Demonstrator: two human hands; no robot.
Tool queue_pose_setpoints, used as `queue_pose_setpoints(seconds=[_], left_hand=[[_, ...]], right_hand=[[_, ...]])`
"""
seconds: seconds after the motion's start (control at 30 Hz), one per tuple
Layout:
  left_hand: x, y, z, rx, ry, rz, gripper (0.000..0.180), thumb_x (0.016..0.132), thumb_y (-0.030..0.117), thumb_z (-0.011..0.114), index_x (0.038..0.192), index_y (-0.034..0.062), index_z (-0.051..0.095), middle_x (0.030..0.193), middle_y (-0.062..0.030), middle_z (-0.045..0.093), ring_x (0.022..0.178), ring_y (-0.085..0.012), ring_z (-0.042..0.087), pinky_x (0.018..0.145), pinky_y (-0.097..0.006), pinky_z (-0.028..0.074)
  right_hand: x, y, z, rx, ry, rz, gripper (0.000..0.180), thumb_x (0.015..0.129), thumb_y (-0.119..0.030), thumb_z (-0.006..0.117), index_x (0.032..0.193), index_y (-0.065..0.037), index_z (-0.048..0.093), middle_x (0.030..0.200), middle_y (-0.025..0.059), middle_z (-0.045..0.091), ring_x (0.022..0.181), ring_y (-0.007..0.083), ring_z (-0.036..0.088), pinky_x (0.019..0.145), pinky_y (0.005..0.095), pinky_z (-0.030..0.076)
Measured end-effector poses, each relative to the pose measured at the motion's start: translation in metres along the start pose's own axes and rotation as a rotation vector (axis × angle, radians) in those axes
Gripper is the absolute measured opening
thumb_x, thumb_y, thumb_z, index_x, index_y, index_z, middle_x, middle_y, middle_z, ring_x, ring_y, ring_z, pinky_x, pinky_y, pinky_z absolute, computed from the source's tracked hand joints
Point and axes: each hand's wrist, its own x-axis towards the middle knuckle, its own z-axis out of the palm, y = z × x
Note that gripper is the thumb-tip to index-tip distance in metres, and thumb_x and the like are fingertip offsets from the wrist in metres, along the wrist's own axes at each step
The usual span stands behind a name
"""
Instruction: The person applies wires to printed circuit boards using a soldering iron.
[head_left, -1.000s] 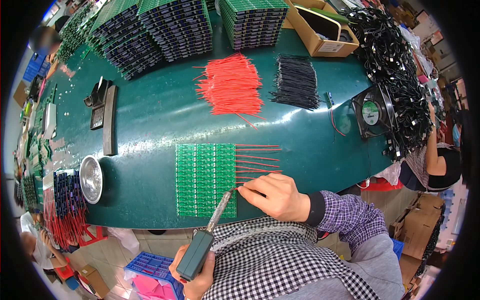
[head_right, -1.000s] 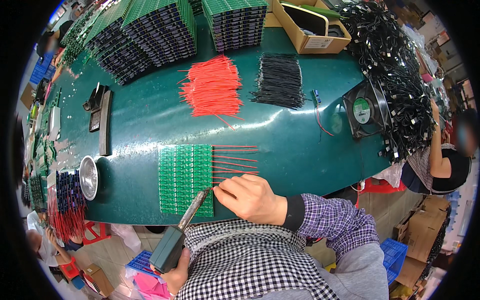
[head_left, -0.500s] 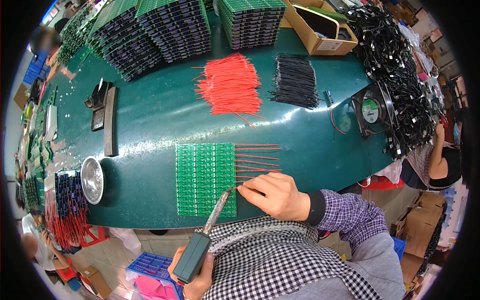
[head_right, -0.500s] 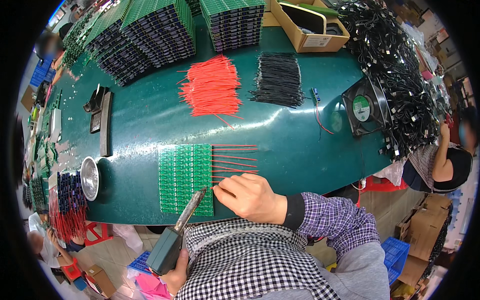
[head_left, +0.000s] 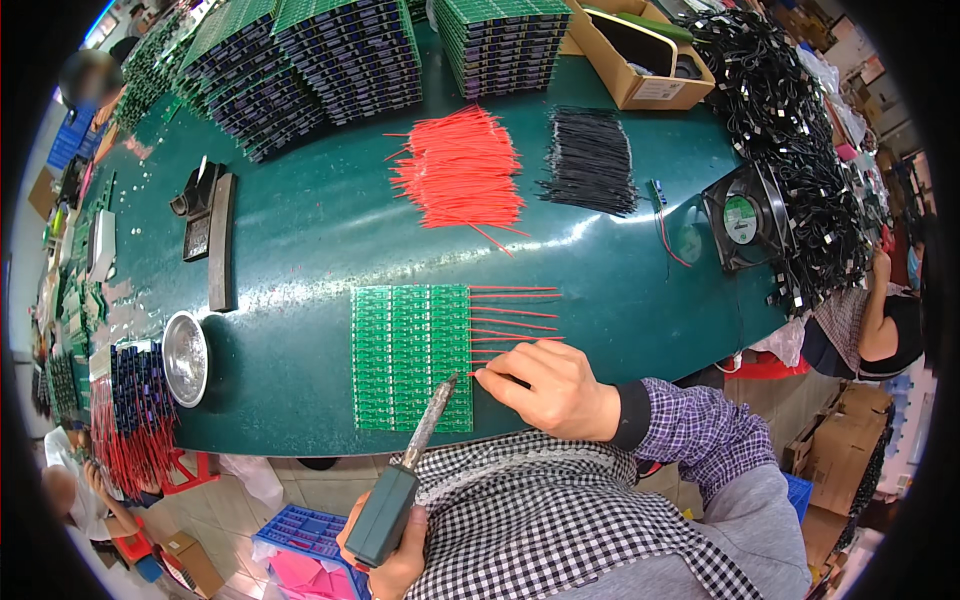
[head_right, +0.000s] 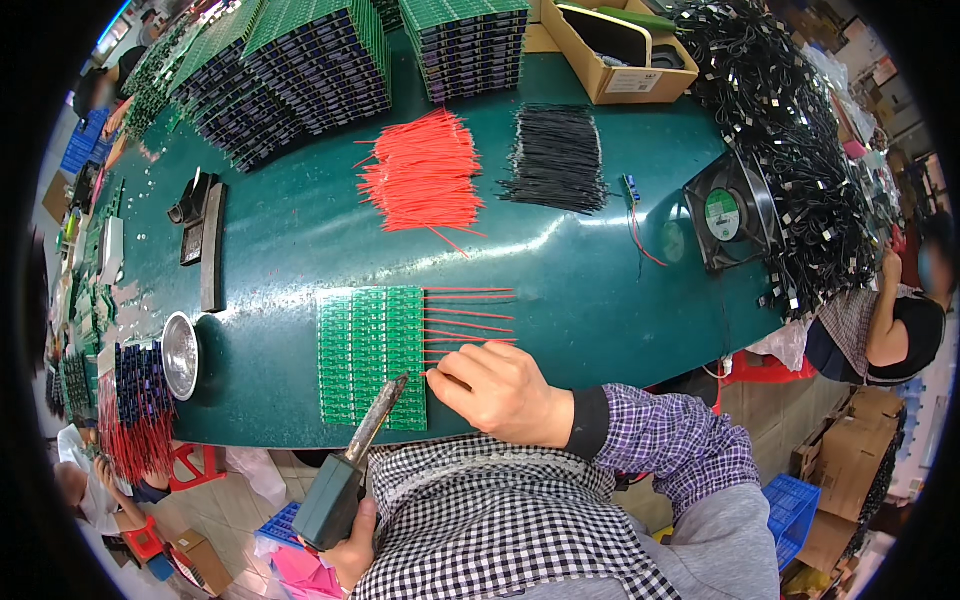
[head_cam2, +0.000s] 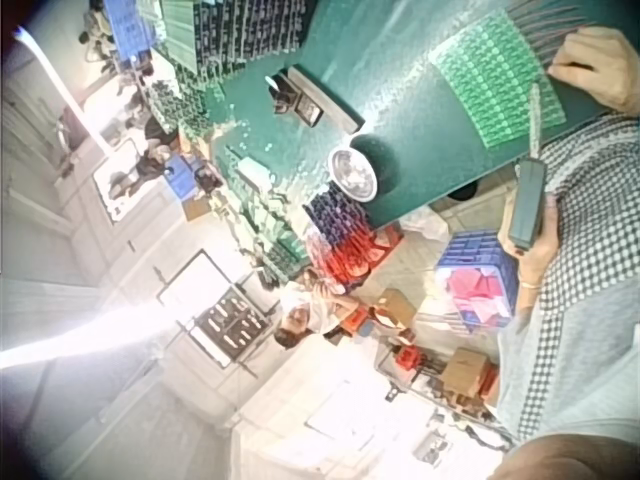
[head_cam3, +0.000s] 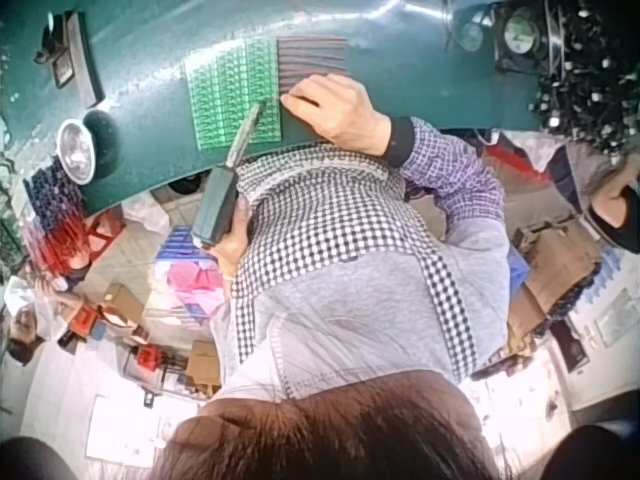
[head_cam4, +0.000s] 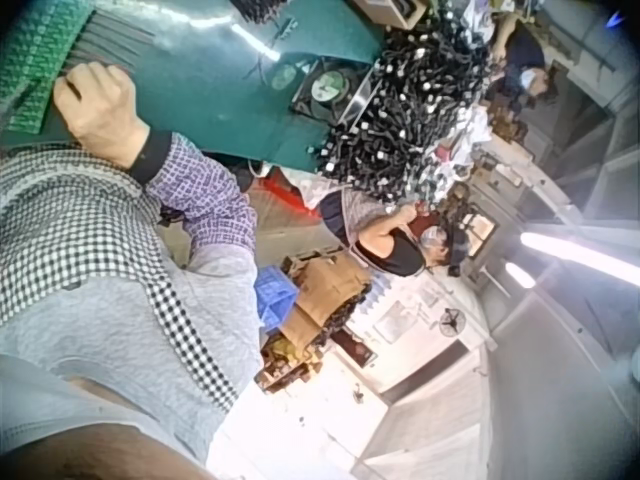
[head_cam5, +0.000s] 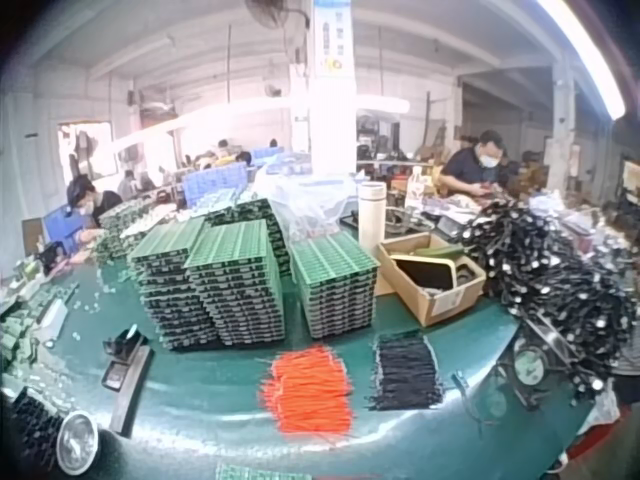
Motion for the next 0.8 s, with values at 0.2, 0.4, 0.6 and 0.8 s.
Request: queue_pose_setpoints(seconds=[0.2,0.4,0.6,0.8], left_hand=[[-0.001,0.000,-0.002,0.016,0.012,-0.071,0.043,0.077,0.006,0.086,0.113,-0.0035,0.066,0.103,-0.0122,0.069,0.088,-0.0210,0.064,0.079,-0.034,0.052],[0.001,0.007,-0.005,0.060,-0.057,-0.020,0.038,0.076,0.007,0.086,0.108,-0.0036,0.068,0.098,-0.0110,0.070,0.082,-0.0204,0.064,0.076,-0.034,0.052],[-0.002,0.004,-0.002,0.025,0.039,-0.033,0.036,0.075,0.005,0.086,0.105,-0.0039,0.069,0.096,-0.0108,0.070,0.080,-0.0197,0.064,0.075,-0.033,0.052],[0.000,0.016,0.003,-0.033,0.034,-0.069,0.032,0.074,0.004,0.086,0.101,-0.0038,0.070,0.092,-0.0108,0.071,0.077,-0.0190,0.064,0.073,-0.032,0.052]], right_hand=[[0.004,-0.001,0.000,-0.005,0.093,-0.026,0.024,0.071,-0.009,0.068,0.094,-0.002,0.069,0.088,0.0043,0.063,0.082,0.0200,0.063,0.070,0.0325,0.050],[-0.002,-0.006,0.000,0.027,0.070,-0.018,0.027,0.070,-0.009,0.067,0.095,-0.002,0.069,0.088,0.0051,0.063,0.083,0.0209,0.063,0.071,0.0337,0.051],[-0.004,-0.006,0.001,0.050,0.057,0.004,0.027,0.068,-0.009,0.067,0.095,-0.001,0.068,0.087,0.0058,0.062,0.081,0.0211,0.063,0.070,0.0331,0.052],[-0.004,-0.006,0.002,0.049,0.053,-0.003,0.027,0.069,-0.008,0.067,0.094,-0.001,0.068,0.087,0.0060,0.062,0.080,0.0214,0.064,0.070,0.0333,0.053]])
